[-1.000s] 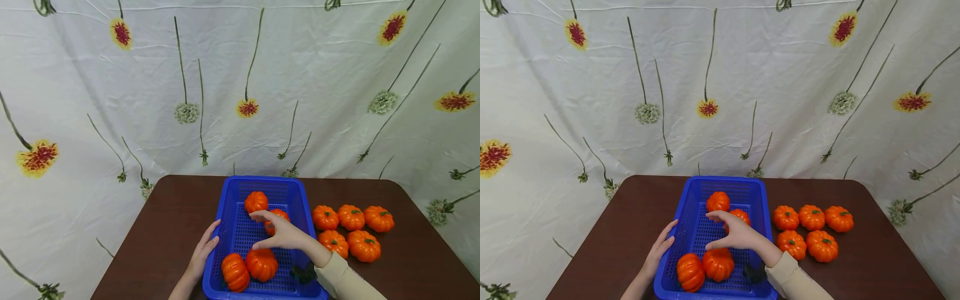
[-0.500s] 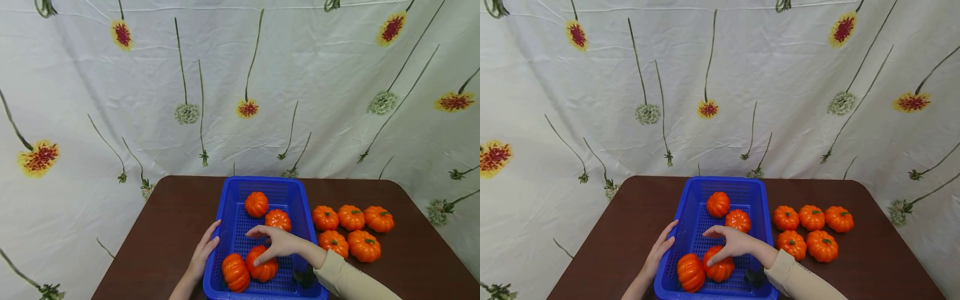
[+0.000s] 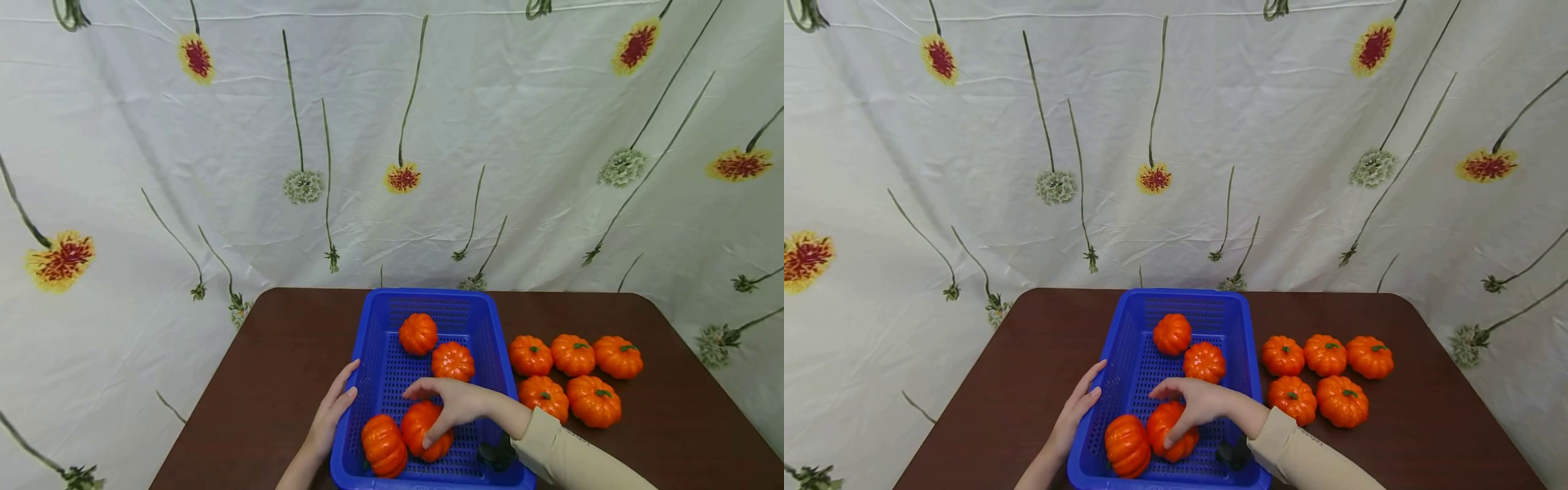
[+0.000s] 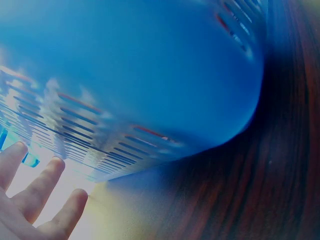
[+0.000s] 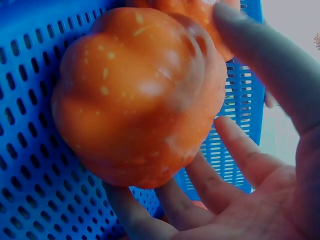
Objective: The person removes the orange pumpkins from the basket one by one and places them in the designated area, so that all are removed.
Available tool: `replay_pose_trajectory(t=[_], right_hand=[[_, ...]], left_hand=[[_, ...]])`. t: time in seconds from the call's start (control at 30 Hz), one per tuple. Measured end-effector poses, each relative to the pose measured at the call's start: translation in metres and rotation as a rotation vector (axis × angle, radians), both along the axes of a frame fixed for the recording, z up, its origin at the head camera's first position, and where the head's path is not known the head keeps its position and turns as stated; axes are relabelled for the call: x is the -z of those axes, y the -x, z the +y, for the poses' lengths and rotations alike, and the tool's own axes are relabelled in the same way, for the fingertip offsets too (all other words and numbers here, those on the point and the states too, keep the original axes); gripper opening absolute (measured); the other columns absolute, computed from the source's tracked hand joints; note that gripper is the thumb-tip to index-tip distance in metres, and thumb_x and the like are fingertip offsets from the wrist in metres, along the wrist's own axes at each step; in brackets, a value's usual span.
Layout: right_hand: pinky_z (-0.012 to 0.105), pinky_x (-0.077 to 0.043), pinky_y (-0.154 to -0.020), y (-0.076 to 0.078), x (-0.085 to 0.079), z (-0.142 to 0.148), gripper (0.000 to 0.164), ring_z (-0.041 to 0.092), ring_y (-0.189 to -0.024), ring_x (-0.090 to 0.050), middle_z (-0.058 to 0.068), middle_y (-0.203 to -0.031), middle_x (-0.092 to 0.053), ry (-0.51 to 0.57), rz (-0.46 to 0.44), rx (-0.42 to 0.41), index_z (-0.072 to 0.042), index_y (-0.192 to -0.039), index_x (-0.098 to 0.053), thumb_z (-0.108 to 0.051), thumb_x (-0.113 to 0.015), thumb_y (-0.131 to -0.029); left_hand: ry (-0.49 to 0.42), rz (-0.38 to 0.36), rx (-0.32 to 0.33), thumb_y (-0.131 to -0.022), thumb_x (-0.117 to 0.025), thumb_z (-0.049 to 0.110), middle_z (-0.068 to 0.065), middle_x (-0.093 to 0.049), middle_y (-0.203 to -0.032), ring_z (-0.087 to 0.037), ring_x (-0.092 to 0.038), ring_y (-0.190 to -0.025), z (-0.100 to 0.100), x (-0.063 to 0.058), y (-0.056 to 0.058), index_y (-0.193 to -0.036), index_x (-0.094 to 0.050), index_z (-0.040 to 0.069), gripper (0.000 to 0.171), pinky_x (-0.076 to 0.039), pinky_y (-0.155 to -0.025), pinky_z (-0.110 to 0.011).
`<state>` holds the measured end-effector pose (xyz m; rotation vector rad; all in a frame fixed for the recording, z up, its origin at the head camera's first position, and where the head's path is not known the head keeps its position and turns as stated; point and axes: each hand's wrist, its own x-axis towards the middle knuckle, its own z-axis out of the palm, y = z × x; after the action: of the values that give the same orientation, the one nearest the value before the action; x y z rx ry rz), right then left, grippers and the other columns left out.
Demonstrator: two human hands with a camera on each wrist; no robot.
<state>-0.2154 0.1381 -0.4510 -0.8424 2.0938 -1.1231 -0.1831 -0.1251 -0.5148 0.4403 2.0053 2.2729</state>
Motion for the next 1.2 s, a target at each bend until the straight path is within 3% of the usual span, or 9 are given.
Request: replay_pose_trajectory(t=[0.17,0.3,0.53,0.87,1.2], right_hand=[[0.033,-0.035,-0.1,-0.001,-0.002,0.0,0.062,0.019,-0.121,-0.046,0.004,-0.126,-0.054,-0.02,-0.002,0.019,-0.009,-0.124,-0.055,-0.008,-0.082,-0.068],[0.032,-0.037,-0.098,-0.001,-0.002,0.001,0.06,0.017,-0.117,-0.047,0.002,-0.123,-0.055,-0.025,-0.002,0.013,-0.009,-0.122,-0.056,-0.009,-0.082,-0.068],[0.025,-0.042,-0.086,-0.003,0.0,0.002,0.058,0.006,-0.104,-0.049,-0.005,-0.117,-0.054,-0.016,0.012,-0.062,-0.008,-0.121,-0.057,-0.007,-0.082,-0.069],[0.023,-0.043,-0.083,-0.004,-0.001,0.002,0.055,0.003,-0.101,-0.049,-0.009,-0.113,-0.054,-0.025,0.072,-0.14,-0.011,-0.117,-0.058,-0.01,-0.082,-0.068],[0.024,-0.044,-0.082,-0.006,-0.011,0.005,0.053,0.005,-0.099,-0.051,-0.011,-0.111,-0.053,-0.031,0.102,-0.087,-0.018,-0.116,-0.057,-0.019,-0.082,-0.069]], left_hand=[[0.005,-0.001,-0.01,-0.1,-0.038,0.015,-0.018,-0.027,-0.148,-0.022,-0.043,-0.123,0.0,0.0,0.0,-0.146,-0.031,0.01,0.047,-0.041,-0.093,-0.027],[-0.001,-0.002,0.001,-0.1,-0.038,0.015,-0.019,-0.027,-0.148,-0.028,-0.041,-0.124,0.0,0.0,0.0,-0.146,-0.031,0.011,0.047,-0.042,-0.093,-0.028],[0.001,0.004,-0.001,-0.1,-0.038,0.015,-0.018,-0.026,-0.149,-0.029,-0.04,-0.125,0.0,0.0,0.0,-0.146,-0.031,0.011,0.046,-0.041,-0.094,-0.028],[0.001,0.009,-0.016,-0.099,-0.038,0.015,-0.018,-0.026,-0.149,-0.022,-0.042,-0.124,0.0,0.0,0.0,-0.145,-0.032,0.01,0.047,-0.041,-0.094,-0.026],[0.01,0.007,-0.02,-0.1,-0.038,0.015,-0.017,-0.026,-0.149,-0.023,-0.042,-0.124,0.001,-0.001,-0.001,-0.145,-0.032,0.009,0.047,-0.041,-0.094,-0.026]])
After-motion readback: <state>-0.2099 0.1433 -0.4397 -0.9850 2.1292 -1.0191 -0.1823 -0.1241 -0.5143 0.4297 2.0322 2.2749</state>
